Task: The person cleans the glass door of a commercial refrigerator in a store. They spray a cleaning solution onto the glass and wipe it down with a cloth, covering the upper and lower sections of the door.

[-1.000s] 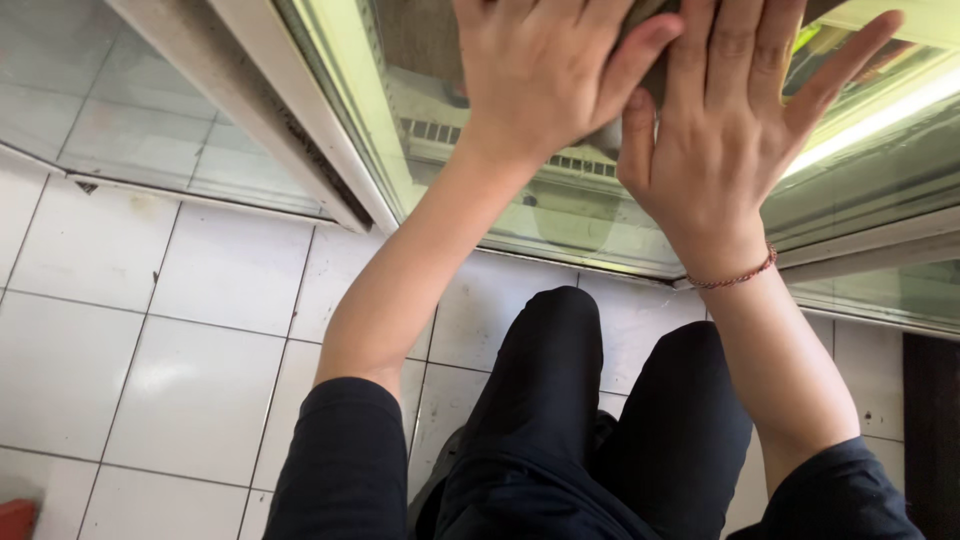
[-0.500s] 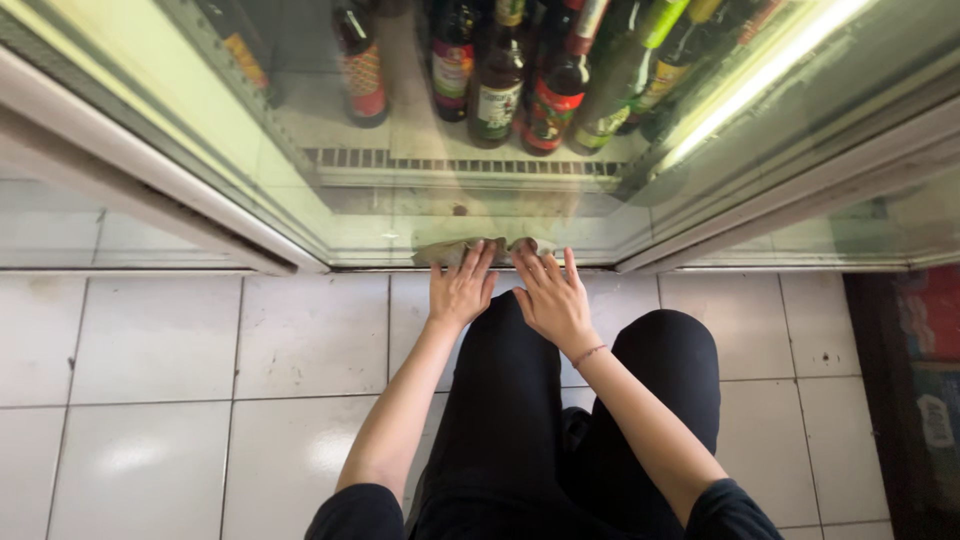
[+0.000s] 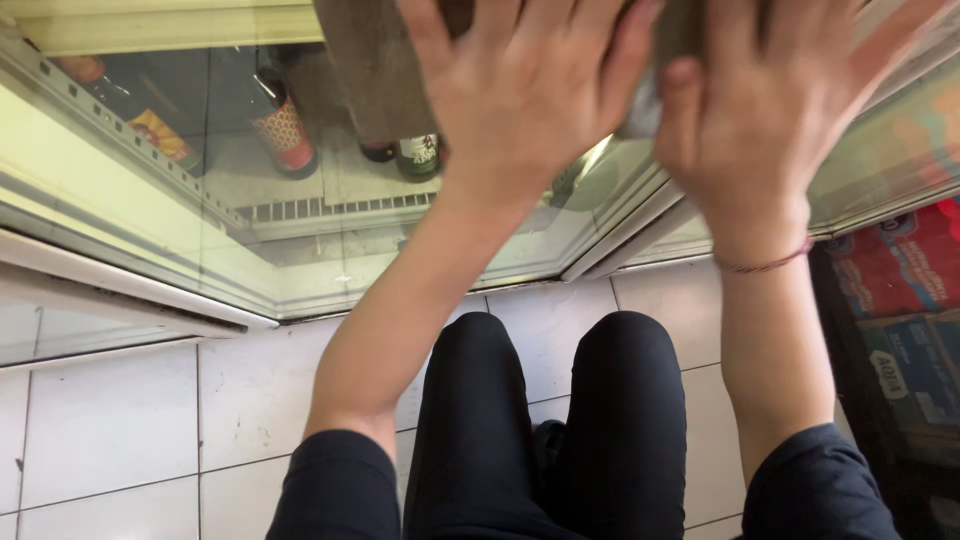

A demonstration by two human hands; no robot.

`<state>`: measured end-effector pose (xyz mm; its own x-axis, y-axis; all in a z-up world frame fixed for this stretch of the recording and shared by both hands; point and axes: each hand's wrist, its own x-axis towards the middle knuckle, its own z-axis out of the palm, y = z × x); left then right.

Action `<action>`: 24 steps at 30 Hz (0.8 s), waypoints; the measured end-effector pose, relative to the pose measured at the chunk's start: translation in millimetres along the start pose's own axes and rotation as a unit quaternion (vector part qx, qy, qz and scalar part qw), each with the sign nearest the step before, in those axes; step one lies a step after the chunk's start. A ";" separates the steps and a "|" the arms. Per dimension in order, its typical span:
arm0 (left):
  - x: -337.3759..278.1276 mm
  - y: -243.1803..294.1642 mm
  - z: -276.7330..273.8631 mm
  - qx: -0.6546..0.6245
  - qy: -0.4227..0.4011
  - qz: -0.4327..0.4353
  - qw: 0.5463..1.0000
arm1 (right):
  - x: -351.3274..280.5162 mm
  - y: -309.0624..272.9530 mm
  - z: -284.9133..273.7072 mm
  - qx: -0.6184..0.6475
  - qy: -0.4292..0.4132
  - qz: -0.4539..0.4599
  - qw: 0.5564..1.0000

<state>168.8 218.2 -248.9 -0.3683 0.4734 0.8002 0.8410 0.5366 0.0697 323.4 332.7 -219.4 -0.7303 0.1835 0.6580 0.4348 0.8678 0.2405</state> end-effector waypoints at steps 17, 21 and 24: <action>-212.1 -3.2 95.7 -0.093 -0.027 0.029 0.995 | -166.9 -56.2 109.8 0.099 -0.120 0.043 0.987; -124.4 -1.5 73.5 0.022 0.068 0.021 0.997 | -94.0 -19.7 74.0 0.100 -0.040 0.029 0.994; -33.8 4.6 30.2 0.059 0.120 0.019 0.991 | -24.4 2.4 30.6 0.070 0.029 0.020 0.997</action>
<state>173.1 225.7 -293.6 -0.2200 0.3227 0.9206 0.7948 0.6064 -0.0227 326.2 344.5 -256.8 -0.6801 0.1948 0.7068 0.3813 0.9174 0.1141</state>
